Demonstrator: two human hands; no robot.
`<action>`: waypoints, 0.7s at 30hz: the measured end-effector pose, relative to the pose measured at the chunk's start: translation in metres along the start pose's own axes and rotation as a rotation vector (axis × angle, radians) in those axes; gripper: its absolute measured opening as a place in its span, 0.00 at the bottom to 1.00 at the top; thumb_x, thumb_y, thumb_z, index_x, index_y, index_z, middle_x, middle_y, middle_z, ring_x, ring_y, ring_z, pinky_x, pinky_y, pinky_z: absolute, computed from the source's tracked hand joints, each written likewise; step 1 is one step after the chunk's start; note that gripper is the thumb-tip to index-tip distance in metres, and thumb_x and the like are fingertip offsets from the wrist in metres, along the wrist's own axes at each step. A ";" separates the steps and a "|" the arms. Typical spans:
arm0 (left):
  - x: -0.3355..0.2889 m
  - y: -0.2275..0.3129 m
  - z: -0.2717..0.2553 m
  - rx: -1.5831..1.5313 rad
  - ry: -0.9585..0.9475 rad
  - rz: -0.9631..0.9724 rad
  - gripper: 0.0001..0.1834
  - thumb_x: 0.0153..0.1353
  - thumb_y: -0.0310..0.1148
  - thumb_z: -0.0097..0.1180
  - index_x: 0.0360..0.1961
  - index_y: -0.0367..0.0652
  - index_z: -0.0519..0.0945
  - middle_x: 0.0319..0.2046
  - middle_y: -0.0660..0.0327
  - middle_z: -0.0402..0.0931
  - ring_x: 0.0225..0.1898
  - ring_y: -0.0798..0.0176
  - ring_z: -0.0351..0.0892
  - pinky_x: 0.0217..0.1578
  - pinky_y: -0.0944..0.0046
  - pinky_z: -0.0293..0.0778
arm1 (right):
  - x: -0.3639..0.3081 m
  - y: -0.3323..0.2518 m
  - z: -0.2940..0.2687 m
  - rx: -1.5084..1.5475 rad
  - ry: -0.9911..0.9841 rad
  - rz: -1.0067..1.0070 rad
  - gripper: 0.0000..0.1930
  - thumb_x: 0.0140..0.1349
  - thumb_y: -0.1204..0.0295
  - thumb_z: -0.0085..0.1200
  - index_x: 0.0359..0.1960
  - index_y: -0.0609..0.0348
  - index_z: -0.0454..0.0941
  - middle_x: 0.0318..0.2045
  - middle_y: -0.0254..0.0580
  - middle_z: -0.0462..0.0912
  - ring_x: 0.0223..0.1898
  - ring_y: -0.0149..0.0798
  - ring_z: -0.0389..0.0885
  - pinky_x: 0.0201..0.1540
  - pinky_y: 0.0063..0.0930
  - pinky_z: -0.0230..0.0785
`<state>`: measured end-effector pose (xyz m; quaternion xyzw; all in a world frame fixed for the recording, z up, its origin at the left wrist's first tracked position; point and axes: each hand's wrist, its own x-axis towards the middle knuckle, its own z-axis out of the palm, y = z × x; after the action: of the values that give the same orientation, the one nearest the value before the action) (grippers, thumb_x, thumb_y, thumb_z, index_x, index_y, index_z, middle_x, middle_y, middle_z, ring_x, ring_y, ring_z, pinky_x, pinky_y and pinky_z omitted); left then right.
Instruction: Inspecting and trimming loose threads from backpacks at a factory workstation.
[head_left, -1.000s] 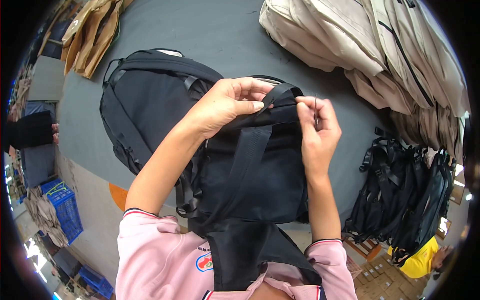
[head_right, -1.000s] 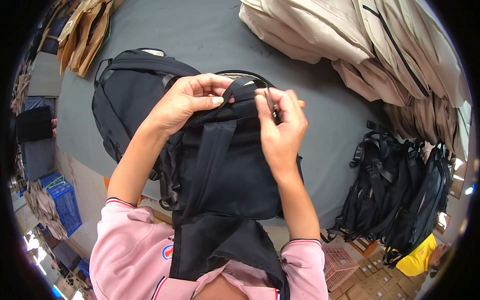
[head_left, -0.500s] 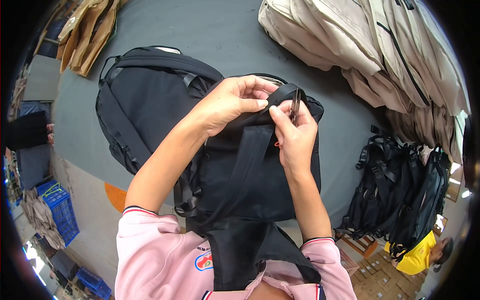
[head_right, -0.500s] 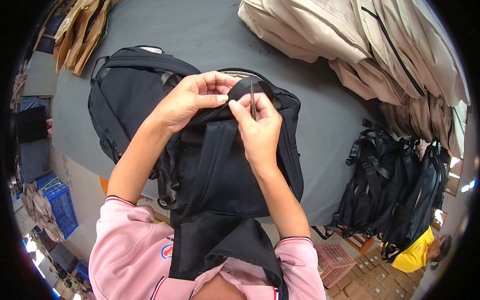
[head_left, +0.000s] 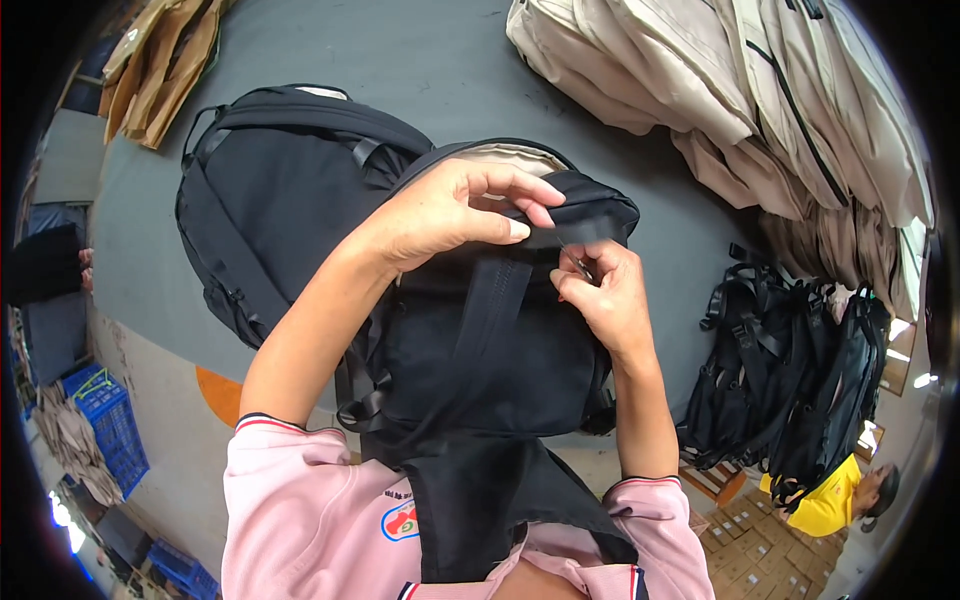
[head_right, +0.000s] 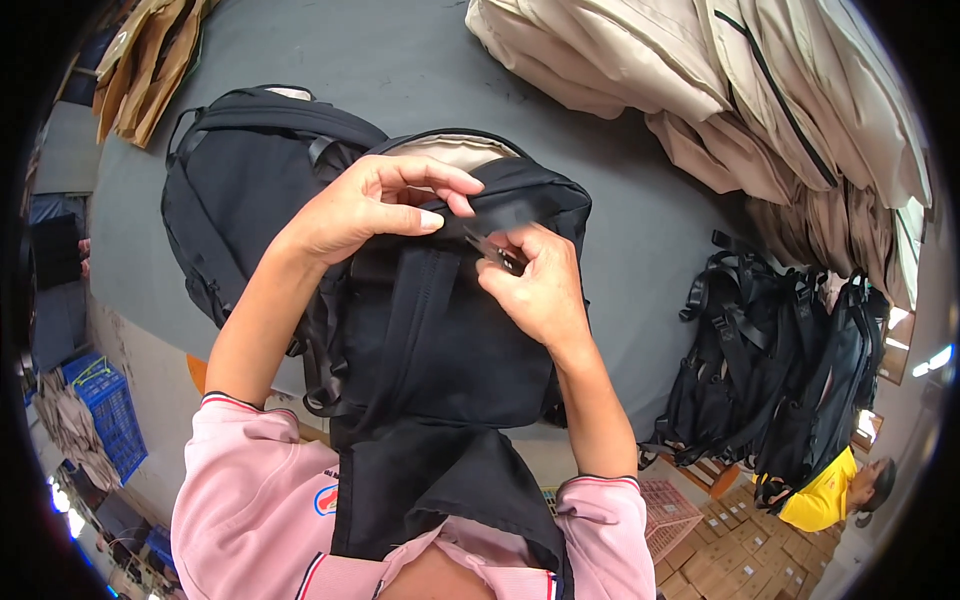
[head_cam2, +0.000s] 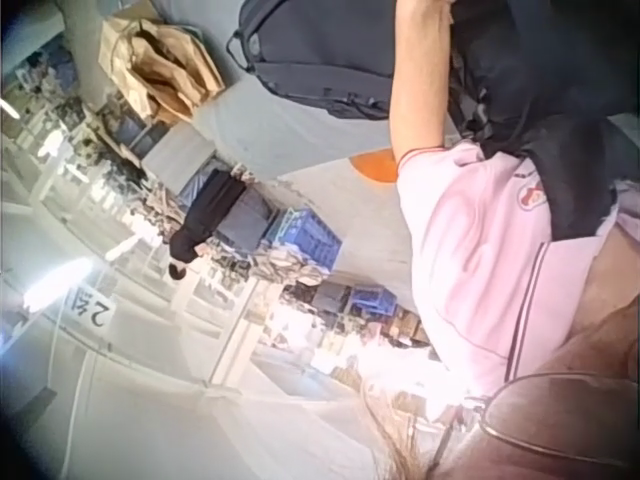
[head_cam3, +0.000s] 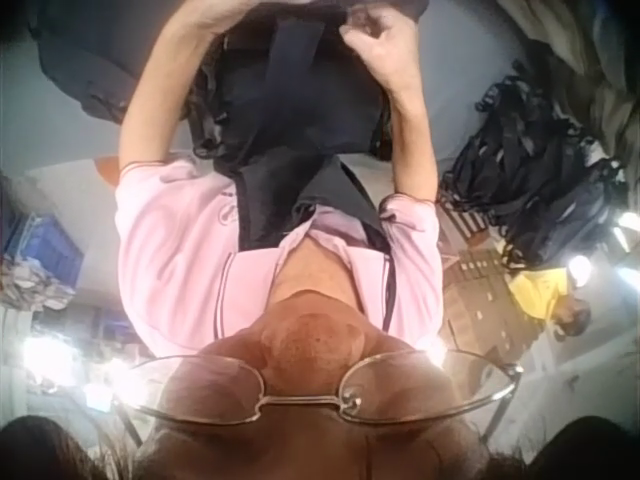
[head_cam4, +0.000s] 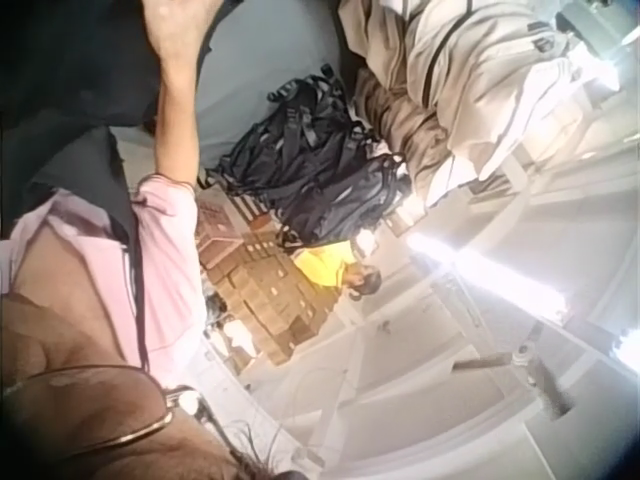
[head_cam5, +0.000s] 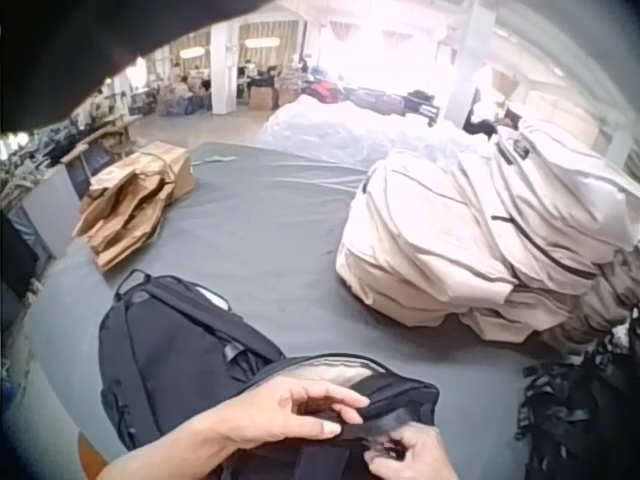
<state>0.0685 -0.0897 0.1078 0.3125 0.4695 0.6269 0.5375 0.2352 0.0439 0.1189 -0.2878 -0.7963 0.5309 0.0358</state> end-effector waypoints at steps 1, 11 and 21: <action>0.000 -0.001 -0.001 -0.002 0.003 0.002 0.20 0.50 0.24 0.58 0.48 0.40 0.79 0.39 0.62 0.79 0.43 0.71 0.73 0.49 0.71 0.67 | -0.001 -0.001 -0.003 -0.002 -0.003 -0.001 0.06 0.43 0.80 0.55 0.21 0.66 0.70 0.19 0.32 0.71 0.23 0.25 0.68 0.26 0.24 0.62; 0.004 -0.004 -0.002 -0.062 0.077 -0.032 0.19 0.50 0.21 0.58 0.47 0.39 0.79 0.42 0.65 0.76 0.43 0.73 0.72 0.49 0.71 0.68 | -0.016 -0.029 -0.001 -0.367 0.343 -0.394 0.15 0.48 0.77 0.63 0.38 0.58 0.75 0.30 0.38 0.72 0.22 0.34 0.73 0.24 0.25 0.67; 0.006 -0.011 -0.002 -0.118 0.120 -0.024 0.18 0.49 0.19 0.54 0.44 0.34 0.78 0.37 0.62 0.74 0.40 0.70 0.72 0.47 0.71 0.70 | -0.006 -0.032 0.002 -0.946 0.362 -0.738 0.13 0.45 0.74 0.63 0.35 0.54 0.77 0.27 0.33 0.70 0.19 0.36 0.68 0.22 0.27 0.61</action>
<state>0.0692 -0.0845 0.0965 0.2367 0.4666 0.6647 0.5333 0.2266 0.0308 0.1474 -0.0638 -0.9733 0.0162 0.2200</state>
